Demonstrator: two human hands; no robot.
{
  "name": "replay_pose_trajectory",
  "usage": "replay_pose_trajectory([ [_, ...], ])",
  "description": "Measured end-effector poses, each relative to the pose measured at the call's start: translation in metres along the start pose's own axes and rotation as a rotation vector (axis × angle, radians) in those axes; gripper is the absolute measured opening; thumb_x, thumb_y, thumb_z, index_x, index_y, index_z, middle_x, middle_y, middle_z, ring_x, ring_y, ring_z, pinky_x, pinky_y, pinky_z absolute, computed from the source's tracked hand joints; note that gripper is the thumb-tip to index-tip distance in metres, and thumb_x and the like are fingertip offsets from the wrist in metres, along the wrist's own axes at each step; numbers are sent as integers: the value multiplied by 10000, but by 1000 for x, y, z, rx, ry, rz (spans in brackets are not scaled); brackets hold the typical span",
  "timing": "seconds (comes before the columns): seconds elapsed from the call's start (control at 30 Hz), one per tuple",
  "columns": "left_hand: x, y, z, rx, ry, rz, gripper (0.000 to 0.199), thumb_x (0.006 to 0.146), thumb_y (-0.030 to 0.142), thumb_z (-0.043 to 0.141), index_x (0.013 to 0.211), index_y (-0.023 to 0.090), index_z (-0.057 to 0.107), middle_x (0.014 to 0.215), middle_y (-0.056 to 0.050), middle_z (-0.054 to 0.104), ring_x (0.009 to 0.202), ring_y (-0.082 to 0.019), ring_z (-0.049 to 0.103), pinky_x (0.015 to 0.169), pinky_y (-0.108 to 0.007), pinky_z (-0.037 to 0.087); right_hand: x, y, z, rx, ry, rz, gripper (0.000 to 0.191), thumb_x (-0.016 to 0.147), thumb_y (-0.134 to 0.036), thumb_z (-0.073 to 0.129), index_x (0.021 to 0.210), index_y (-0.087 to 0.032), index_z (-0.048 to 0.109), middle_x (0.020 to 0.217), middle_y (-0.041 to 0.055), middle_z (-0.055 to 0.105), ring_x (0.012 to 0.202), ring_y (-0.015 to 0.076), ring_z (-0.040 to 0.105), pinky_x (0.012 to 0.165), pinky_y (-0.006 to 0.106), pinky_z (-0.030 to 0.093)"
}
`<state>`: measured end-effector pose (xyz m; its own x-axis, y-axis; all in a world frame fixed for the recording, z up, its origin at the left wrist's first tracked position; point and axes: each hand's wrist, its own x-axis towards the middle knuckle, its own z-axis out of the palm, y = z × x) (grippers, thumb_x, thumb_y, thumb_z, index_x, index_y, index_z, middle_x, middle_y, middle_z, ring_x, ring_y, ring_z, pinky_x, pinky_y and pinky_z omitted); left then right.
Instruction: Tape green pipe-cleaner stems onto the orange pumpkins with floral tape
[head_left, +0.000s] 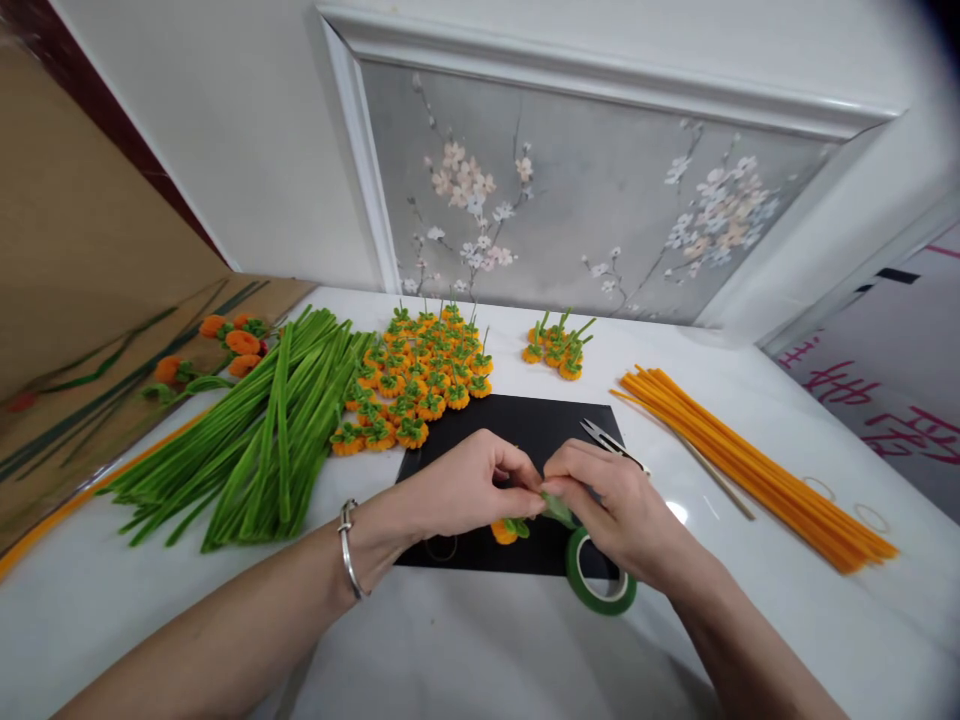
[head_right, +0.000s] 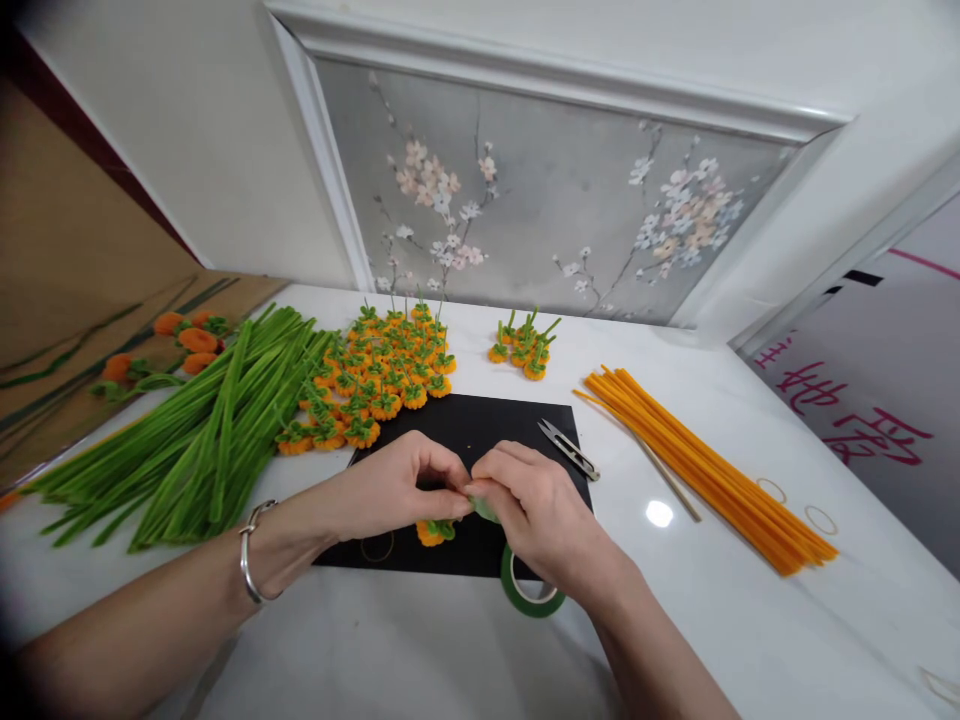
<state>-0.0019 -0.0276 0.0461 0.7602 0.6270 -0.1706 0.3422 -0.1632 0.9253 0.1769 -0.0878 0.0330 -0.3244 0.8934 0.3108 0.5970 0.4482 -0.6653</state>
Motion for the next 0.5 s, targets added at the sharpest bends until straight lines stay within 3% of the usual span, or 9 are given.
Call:
replay_pose_trajectory([
  [0.23,0,0,-8,-23,63,-3,85,711,207,622,698,126,645,613,11,592,542,-79,506,525,-193,403,-1,1,5,183,-64,246,170,923,-323,431,876,-191,528,676,-29,510,600,110,455,542,215,372],
  [0.5,3,-7,-6,45,74,38,58,693,182,610,673,128,615,595,17,571,536,-78,485,511,-198,372,1,-2,5,90,-75,193,173,881,-208,484,762,-184,607,708,-13,599,652,119,523,603,225,381],
])
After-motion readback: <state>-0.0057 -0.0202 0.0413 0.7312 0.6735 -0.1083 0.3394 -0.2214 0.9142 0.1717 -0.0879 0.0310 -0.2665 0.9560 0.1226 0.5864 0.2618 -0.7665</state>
